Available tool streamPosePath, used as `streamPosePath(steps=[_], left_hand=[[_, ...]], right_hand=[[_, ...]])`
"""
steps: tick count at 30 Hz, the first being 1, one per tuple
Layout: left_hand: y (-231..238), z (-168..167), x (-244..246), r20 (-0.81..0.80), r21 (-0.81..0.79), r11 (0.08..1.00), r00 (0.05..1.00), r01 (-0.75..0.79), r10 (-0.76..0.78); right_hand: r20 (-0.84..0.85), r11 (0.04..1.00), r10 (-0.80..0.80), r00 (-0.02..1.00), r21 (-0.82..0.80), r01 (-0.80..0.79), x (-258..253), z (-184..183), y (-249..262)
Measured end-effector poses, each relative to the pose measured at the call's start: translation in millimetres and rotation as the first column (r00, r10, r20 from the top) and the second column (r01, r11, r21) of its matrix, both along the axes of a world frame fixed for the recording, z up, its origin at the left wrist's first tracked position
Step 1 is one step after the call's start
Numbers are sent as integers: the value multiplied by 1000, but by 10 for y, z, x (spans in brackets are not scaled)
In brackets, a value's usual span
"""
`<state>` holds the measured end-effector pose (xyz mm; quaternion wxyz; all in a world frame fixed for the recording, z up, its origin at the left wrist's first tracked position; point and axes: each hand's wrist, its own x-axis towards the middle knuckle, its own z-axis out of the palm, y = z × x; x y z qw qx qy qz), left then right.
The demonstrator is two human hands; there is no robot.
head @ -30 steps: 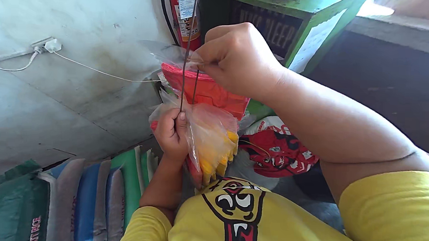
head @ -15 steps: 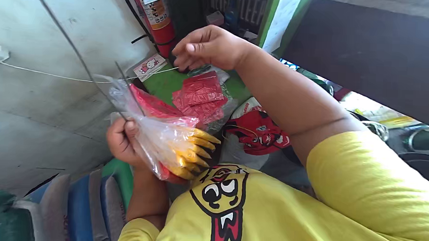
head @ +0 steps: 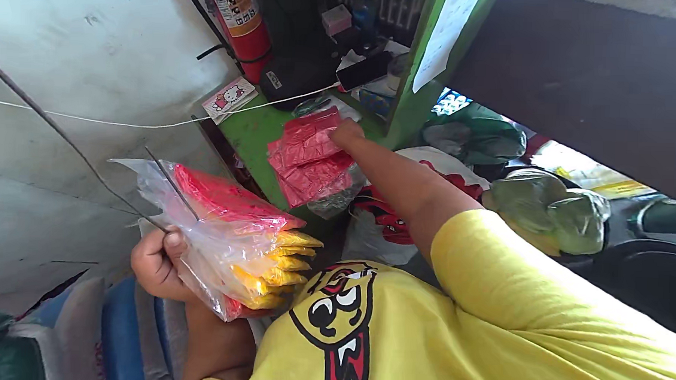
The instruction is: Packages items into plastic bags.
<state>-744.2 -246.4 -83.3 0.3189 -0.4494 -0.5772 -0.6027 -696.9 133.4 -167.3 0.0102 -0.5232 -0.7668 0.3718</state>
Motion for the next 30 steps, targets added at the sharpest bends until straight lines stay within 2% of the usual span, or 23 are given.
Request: streamPosePath(steps=[3,5,7,9,13,18,20,22,25,27,28,30], left_hand=[[-62,-10,5,10,1,1000,1000,-23,23],[-96,-25,7,10,5,999,999,-49,49],[-119,-42,-22,4,-1,997,997,-83,83],[-134,-67,-59,1,-10,994,994,-108,108],[-133,-120,-90,-3,5,993,993,-119,119],[-159,-97,-120,-2,-22,993,993,-116,116],[-143,-72,-101,16,-34,994,994,-103,104],[-114,-72,-88,22,-39,994,995,-100,101],[-97,-108,-95,22,-34,996,996,-86,87],[-89,-133,-104,20,-34,997,998,-67,68],[-80,-134,-102,19,-29,998,998,-58,58],[-66,-118,-87,20,-28,998,998,-53,53]], right_hand=[[-140,999,-28,990,-34,23,110,131,-162],[-123,988,150,981,-8,-152,371,194,-335],[31,934,345,938,89,-347,587,216,-449],[156,856,460,874,185,-483,641,168,-474],[82,735,621,780,287,-615,501,-153,-485],[34,855,460,888,254,-452,303,-310,-859],[64,866,429,901,255,-430,269,-378,-964],[37,846,463,885,280,-454,291,-414,-956],[-140,825,534,834,300,-478,388,-484,-752],[-221,836,524,823,320,-446,496,-512,-583],[-244,863,474,846,319,-392,565,-477,-523],[-263,940,274,925,275,-201,714,-343,-464]])
